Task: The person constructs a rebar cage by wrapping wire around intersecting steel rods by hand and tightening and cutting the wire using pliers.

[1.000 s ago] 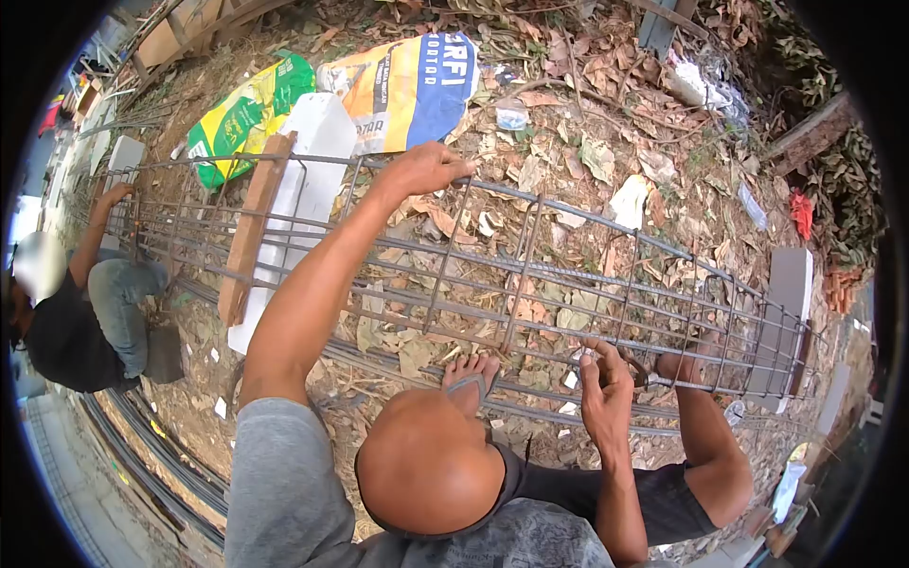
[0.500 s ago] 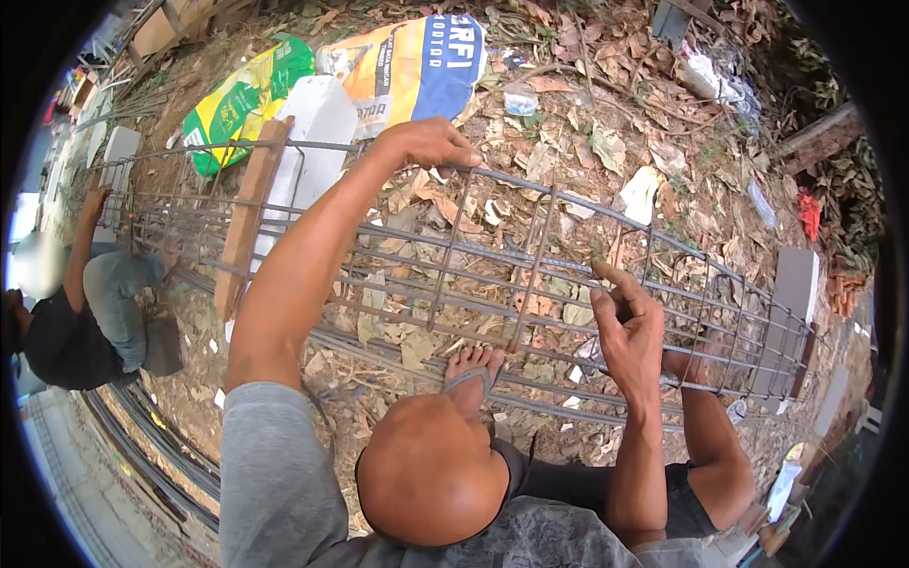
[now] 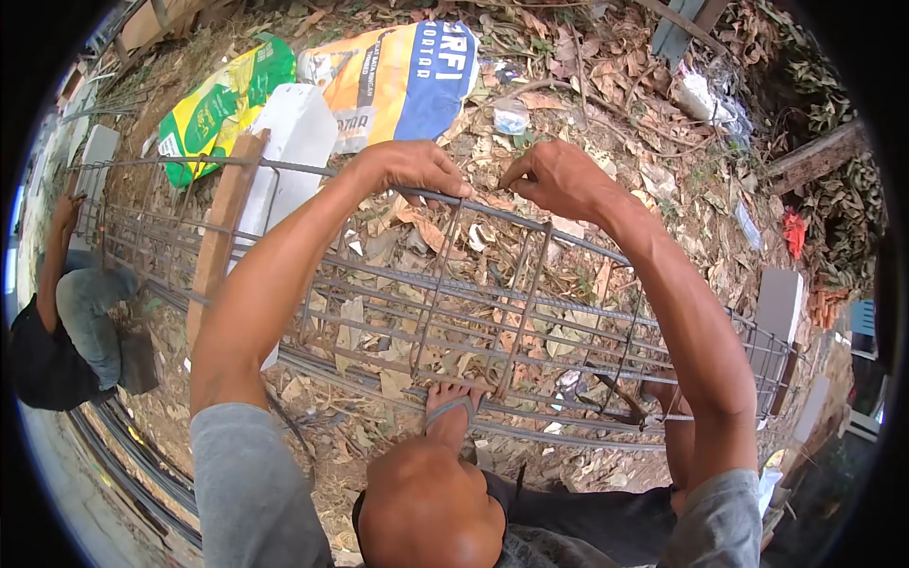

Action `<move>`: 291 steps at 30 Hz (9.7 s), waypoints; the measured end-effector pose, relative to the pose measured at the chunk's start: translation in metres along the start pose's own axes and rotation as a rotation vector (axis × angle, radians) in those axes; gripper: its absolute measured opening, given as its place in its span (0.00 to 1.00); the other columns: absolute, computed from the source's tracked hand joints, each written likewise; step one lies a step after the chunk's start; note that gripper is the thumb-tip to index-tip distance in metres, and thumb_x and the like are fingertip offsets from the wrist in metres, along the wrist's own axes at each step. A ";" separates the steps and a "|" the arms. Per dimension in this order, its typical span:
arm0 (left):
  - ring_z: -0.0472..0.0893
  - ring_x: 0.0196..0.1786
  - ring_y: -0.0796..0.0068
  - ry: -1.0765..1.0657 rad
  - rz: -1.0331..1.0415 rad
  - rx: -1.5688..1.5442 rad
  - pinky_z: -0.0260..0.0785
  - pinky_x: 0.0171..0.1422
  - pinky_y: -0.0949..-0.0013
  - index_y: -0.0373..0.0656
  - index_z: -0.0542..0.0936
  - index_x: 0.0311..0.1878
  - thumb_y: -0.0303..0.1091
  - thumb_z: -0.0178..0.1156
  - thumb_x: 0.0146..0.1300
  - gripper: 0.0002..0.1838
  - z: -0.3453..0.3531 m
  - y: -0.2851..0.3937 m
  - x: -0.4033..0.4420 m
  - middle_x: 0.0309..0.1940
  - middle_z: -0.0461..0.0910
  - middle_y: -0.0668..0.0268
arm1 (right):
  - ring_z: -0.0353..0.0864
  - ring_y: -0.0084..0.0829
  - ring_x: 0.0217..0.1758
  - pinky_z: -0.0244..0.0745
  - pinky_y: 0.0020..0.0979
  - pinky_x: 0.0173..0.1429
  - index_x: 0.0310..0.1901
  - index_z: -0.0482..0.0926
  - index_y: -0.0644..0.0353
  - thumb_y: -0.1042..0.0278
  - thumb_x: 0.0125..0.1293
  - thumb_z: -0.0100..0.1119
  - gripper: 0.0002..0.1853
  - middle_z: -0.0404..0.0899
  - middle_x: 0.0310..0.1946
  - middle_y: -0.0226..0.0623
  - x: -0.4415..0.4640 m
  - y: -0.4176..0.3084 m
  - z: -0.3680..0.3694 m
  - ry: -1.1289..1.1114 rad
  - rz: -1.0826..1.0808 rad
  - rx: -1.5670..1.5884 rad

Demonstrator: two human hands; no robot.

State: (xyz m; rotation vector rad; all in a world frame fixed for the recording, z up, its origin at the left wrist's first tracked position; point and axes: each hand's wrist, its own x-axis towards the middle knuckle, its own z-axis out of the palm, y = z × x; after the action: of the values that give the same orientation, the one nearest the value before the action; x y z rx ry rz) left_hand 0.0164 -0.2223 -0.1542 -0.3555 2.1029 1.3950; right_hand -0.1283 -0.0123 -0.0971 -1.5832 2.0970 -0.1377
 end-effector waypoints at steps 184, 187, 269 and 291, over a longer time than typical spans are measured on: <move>0.79 0.52 0.57 0.850 0.431 0.303 0.70 0.62 0.57 0.41 0.89 0.46 0.39 0.70 0.64 0.13 0.079 -0.035 -0.029 0.43 0.85 0.59 | 0.88 0.32 0.45 0.82 0.36 0.52 0.63 0.83 0.61 0.63 0.77 0.58 0.19 0.89 0.47 0.45 0.003 -0.015 0.046 0.008 0.032 0.760; 0.79 0.53 0.57 0.810 0.326 0.324 0.70 0.63 0.57 0.42 0.90 0.48 0.41 0.70 0.64 0.14 0.079 -0.027 -0.033 0.45 0.85 0.58 | 0.91 0.39 0.48 0.85 0.41 0.53 0.63 0.84 0.55 0.60 0.72 0.66 0.20 0.88 0.54 0.47 0.005 -0.008 0.060 0.135 -0.003 0.528; 0.76 0.54 0.55 0.921 0.424 0.253 0.64 0.64 0.54 0.45 0.87 0.42 0.37 0.67 0.61 0.09 0.095 -0.029 -0.027 0.39 0.81 0.56 | 0.73 0.55 0.72 0.87 0.60 0.56 0.80 0.46 0.65 0.30 0.66 0.64 0.58 0.65 0.74 0.54 -0.375 0.043 0.027 0.713 0.506 0.943; 0.77 0.54 0.55 0.970 0.432 0.323 0.65 0.65 0.53 0.46 0.86 0.46 0.40 0.68 0.64 0.11 0.095 -0.037 -0.025 0.41 0.80 0.58 | 0.86 0.40 0.31 0.81 0.46 0.39 0.67 0.80 0.48 0.71 0.74 0.55 0.21 0.85 0.30 0.42 -0.151 -0.032 -0.044 0.089 0.168 -0.235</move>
State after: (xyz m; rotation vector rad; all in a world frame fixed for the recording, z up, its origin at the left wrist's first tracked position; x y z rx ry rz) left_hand 0.0858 -0.1541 -0.1933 -0.5364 3.3074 1.1680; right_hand -0.0910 0.1078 0.0029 -1.5450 2.3781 0.1020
